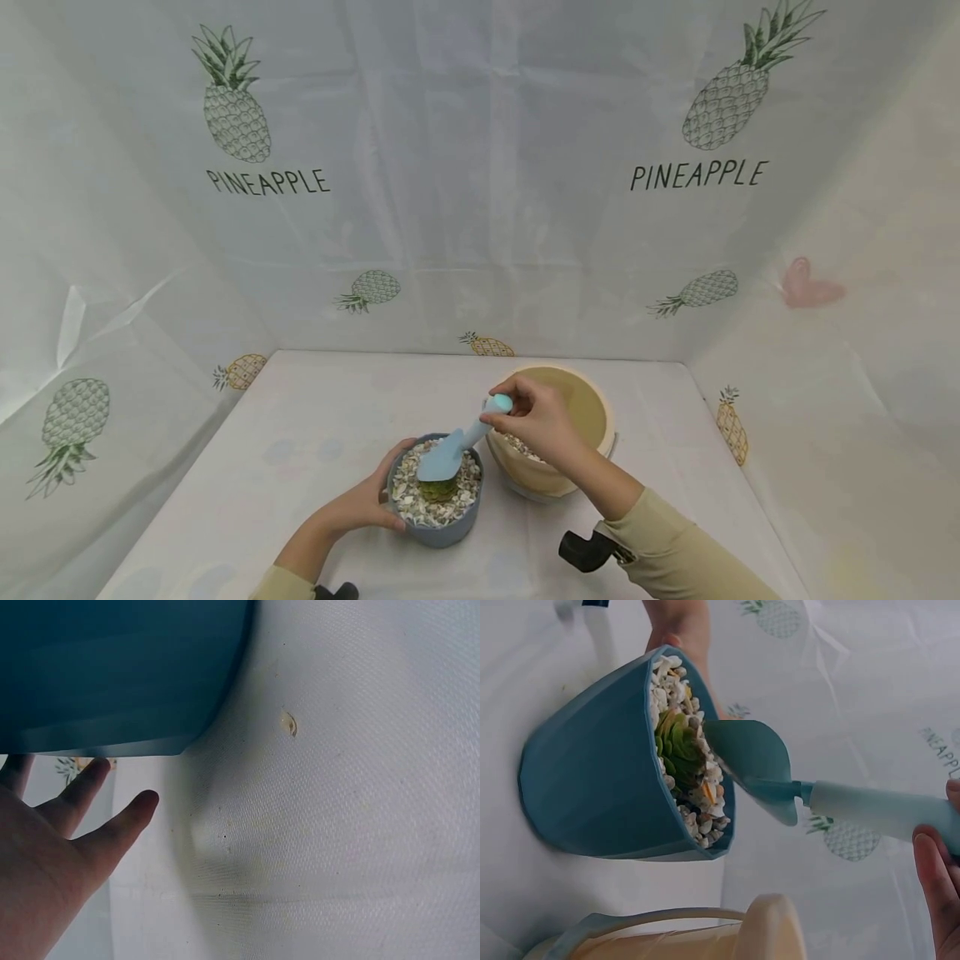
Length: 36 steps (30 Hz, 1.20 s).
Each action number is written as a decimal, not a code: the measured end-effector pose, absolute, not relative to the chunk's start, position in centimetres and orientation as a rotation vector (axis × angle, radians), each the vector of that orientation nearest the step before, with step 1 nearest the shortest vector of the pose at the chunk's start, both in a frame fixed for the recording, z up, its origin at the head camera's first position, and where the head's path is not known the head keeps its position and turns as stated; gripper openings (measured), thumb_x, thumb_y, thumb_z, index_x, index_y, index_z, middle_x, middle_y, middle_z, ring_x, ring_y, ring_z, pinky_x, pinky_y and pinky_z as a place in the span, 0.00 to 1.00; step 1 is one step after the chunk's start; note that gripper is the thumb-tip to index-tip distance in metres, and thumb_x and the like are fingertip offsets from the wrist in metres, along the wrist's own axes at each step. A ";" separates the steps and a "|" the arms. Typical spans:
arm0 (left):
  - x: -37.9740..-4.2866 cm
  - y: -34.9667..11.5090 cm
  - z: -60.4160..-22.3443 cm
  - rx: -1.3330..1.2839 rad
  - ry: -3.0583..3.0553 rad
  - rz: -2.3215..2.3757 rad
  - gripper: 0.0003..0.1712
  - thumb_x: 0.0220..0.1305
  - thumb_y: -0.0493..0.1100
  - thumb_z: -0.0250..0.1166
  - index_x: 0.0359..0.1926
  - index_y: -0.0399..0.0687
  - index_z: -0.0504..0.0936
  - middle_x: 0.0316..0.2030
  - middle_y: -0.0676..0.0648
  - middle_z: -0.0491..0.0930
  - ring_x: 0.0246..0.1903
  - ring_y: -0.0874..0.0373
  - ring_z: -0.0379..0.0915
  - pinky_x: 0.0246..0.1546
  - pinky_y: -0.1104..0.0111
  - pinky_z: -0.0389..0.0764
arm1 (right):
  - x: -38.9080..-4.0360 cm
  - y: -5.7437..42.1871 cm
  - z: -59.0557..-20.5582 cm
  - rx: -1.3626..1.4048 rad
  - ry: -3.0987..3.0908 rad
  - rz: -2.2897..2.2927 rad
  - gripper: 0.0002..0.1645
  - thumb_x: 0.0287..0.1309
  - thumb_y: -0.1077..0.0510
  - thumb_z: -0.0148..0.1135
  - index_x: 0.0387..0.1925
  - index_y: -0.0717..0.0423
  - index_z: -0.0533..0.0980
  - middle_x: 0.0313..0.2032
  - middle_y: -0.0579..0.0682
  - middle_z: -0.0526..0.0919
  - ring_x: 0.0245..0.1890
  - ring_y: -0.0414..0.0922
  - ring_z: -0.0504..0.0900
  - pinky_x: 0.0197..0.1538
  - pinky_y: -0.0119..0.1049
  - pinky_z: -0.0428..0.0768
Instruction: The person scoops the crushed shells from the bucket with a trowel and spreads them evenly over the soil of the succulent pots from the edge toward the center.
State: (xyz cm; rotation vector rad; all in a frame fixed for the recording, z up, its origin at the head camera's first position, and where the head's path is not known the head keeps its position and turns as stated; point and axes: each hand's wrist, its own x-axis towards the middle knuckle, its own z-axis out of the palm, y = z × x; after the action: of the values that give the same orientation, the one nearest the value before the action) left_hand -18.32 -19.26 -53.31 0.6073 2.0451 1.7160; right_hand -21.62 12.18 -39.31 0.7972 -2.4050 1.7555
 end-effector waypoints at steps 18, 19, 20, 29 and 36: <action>-18.2 -19.1 -52.9 0.608 2.097 1.673 0.69 0.48 0.54 0.79 0.77 0.71 0.35 0.76 0.39 0.30 0.72 0.33 0.34 0.61 0.34 0.56 | -21.1 15.9 -38.0 0.662 -2.119 1.828 0.17 0.53 0.72 0.68 0.45 0.71 0.75 0.32 0.51 0.81 0.27 0.43 0.84 0.33 0.37 0.84; -18.2 -19.2 -52.9 0.603 2.112 1.661 0.69 0.48 0.54 0.79 0.77 0.71 0.35 0.76 0.40 0.30 0.72 0.33 0.34 0.61 0.34 0.56 | -21.1 16.3 -37.9 0.629 -2.106 1.822 0.17 0.53 0.72 0.68 0.45 0.71 0.75 0.31 0.50 0.81 0.27 0.42 0.84 0.33 0.36 0.84; -18.2 -19.3 -52.8 0.599 2.136 1.643 0.69 0.48 0.54 0.79 0.77 0.71 0.35 0.76 0.40 0.29 0.72 0.33 0.34 0.61 0.35 0.57 | -21.1 16.7 -37.9 0.596 -2.090 1.822 0.16 0.54 0.72 0.68 0.45 0.70 0.75 0.31 0.49 0.82 0.27 0.42 0.84 0.33 0.36 0.84; -18.1 -19.6 -52.1 0.599 2.302 1.505 0.69 0.47 0.50 0.80 0.77 0.68 0.38 0.76 0.41 0.35 0.72 0.34 0.38 0.62 0.39 0.61 | -21.1 20.1 -38.4 0.396 -2.030 1.790 0.15 0.55 0.70 0.68 0.45 0.67 0.76 0.32 0.47 0.83 0.27 0.41 0.83 0.32 0.31 0.83; -17.3 -20.4 -51.3 0.599 2.336 1.522 0.65 0.50 0.46 0.78 0.78 0.62 0.41 0.75 0.38 0.44 0.71 0.33 0.43 0.60 0.34 0.57 | -20.9 21.9 -40.4 0.317 -2.122 1.618 0.16 0.55 0.67 0.69 0.45 0.67 0.76 0.32 0.46 0.82 0.28 0.38 0.83 0.33 0.32 0.83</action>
State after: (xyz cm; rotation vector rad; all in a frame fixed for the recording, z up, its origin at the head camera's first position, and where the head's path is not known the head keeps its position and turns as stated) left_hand -17.34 -20.44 -51.31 0.5992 2.3364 1.5220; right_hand -20.87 21.87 -40.43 0.3169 -2.1223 1.6184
